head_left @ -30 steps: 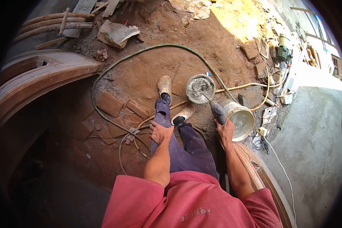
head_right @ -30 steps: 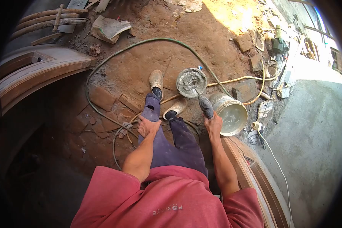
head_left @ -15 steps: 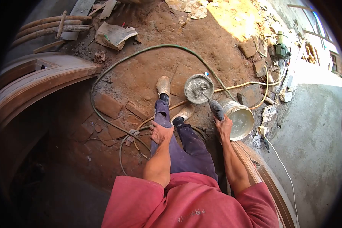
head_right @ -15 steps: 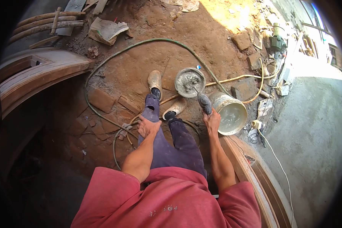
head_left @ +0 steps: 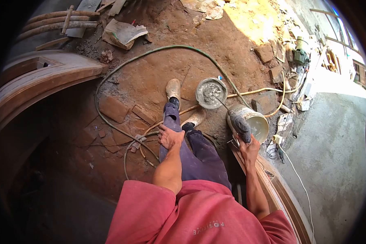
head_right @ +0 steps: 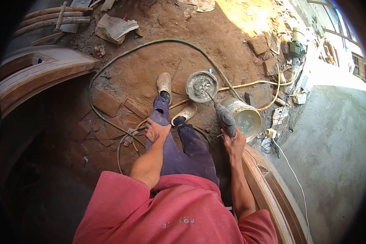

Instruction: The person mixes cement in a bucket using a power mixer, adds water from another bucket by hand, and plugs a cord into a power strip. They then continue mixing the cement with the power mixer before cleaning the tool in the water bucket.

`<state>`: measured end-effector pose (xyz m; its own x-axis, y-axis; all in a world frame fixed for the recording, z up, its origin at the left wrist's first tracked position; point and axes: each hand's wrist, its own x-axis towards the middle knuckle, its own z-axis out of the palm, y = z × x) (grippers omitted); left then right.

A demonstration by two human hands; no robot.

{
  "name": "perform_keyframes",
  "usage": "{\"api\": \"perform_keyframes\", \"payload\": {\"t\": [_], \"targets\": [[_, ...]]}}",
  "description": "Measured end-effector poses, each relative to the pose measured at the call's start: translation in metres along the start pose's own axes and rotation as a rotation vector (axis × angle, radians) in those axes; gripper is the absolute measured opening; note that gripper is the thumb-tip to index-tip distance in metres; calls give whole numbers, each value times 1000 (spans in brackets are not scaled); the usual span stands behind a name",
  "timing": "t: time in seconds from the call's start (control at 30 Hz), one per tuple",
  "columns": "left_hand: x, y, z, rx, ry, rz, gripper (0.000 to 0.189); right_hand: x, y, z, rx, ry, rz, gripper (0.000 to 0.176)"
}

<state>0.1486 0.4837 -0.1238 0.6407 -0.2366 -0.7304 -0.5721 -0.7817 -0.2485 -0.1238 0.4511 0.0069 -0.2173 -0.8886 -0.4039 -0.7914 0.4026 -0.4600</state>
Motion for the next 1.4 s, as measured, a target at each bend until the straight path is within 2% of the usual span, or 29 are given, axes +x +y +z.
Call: {"api": "perform_keyframes", "payload": {"t": [0.1,0.17,0.27,0.4,0.5,0.67,0.8,1.03,1.4], "targets": [[-3,-1,1,-12,-5,-1,115,8,0,8,-23,-16,37,25],[-2,-1,1,-19,1,-4,115,16,5,20,5,20,-62,24],[-1,-2,6,-6,7,0,115,25,-17,26,36,14,-54,25],[-1,-2,2,-10,2,-4,115,37,-14,42,-5,5,-62,26],[-1,-2,2,-4,2,-12,116,42,-22,48,-18,-35,24,26],[0,0,-1,10,-17,-20,118,55,-8,70,-91,-21,-86,30],[1,1,-3,-5,-8,-13,118,60,4,64,-134,-113,-58,33],[3,3,-7,-12,12,-9,117,43,29,32,-123,-33,-121,32],[5,4,-8,-17,-20,-17,117,16,34,25,-107,12,-35,33]]}}
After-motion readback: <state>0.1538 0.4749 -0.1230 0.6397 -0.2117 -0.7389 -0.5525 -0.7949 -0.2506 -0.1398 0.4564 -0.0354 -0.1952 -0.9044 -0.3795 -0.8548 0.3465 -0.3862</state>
